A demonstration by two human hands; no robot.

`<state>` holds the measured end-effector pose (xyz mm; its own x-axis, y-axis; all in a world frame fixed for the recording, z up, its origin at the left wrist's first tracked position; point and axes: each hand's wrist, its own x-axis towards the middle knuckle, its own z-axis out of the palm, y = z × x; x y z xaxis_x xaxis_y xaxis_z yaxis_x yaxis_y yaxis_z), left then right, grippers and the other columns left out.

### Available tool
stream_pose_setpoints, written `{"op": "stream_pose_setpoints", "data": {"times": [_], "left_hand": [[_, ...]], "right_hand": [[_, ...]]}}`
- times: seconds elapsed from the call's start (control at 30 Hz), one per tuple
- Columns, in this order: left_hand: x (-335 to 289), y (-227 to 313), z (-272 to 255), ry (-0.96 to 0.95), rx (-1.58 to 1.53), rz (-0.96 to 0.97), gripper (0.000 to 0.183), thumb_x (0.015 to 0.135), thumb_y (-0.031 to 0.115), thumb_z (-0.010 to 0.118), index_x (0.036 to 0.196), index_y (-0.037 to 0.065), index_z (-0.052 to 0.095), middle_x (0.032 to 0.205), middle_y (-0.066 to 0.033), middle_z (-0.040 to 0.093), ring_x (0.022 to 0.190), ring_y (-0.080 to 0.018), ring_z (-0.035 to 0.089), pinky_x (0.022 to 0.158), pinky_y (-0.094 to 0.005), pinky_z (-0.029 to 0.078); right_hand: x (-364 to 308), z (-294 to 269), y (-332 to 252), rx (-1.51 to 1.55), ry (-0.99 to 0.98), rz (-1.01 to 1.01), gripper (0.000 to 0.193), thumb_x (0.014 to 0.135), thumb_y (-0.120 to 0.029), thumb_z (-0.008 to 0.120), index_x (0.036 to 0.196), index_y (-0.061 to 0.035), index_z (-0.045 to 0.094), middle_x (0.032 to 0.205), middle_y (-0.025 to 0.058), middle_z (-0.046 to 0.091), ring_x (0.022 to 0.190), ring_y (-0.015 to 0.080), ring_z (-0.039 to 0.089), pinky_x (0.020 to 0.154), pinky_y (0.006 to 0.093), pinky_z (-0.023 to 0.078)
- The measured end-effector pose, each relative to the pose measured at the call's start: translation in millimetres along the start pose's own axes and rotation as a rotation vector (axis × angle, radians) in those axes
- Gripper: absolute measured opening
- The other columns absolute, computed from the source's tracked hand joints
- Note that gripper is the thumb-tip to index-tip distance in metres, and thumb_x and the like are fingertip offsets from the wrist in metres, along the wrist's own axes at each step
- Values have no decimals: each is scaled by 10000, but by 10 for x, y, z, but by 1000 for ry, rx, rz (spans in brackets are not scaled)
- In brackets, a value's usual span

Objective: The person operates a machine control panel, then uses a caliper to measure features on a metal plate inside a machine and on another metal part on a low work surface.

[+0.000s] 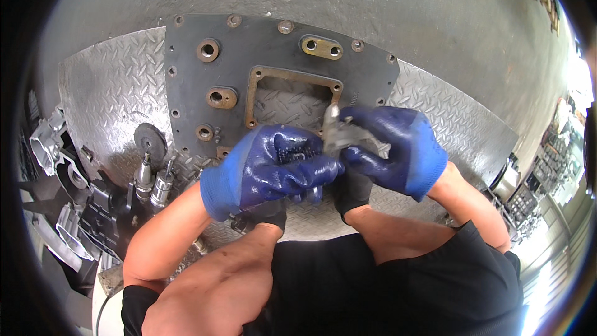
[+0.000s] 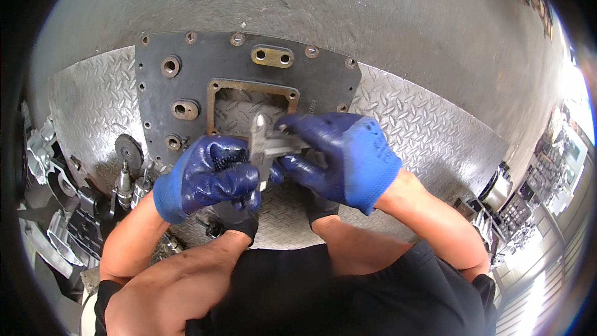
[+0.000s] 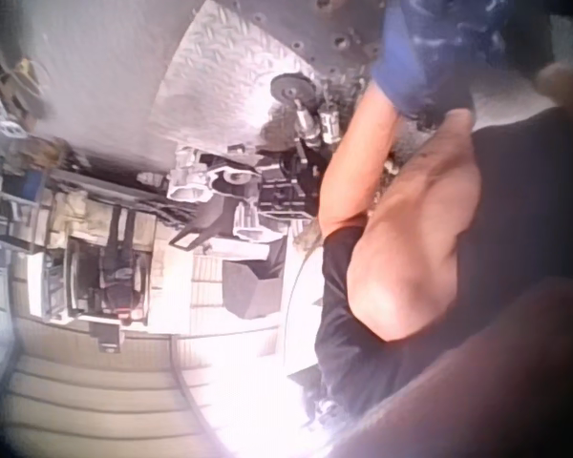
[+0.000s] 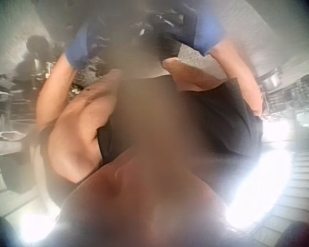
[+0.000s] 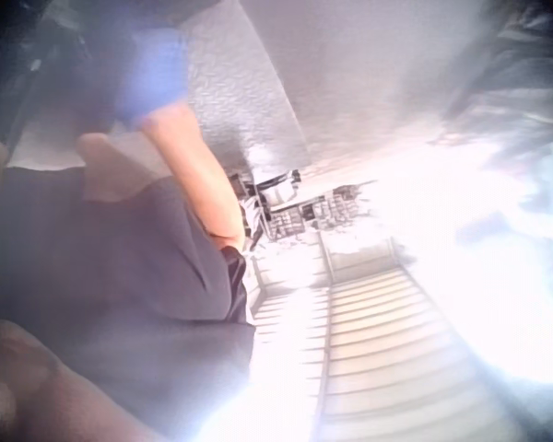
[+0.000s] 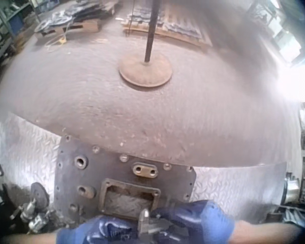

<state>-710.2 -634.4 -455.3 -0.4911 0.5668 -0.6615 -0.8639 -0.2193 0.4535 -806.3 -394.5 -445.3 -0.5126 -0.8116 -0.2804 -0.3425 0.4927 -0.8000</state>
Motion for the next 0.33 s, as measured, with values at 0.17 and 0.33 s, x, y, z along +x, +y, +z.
{"op": "stream_pose_setpoints", "data": {"times": [0.17,0.33], "left_hand": [[60,-141,-380,679,690,497,357,993,227,683,1262,-7,676,1076,-111,746,970,-195,699,901,-345,553],[309,114,-1175,1207,1529,944,416,970,221,662,1357,72,634,1355,-175,648,1274,-380,594,1101,-454,457]], "right_hand": [[-94,-300,-167,317,207,192,461,822,-72,767,1257,28,650,1168,201,713,1081,284,701,937,392,546],[-552,-525,-156,-385,220,273,485,847,-240,758,1282,-44,671,1289,188,673,1203,314,640,1080,438,462]]}}
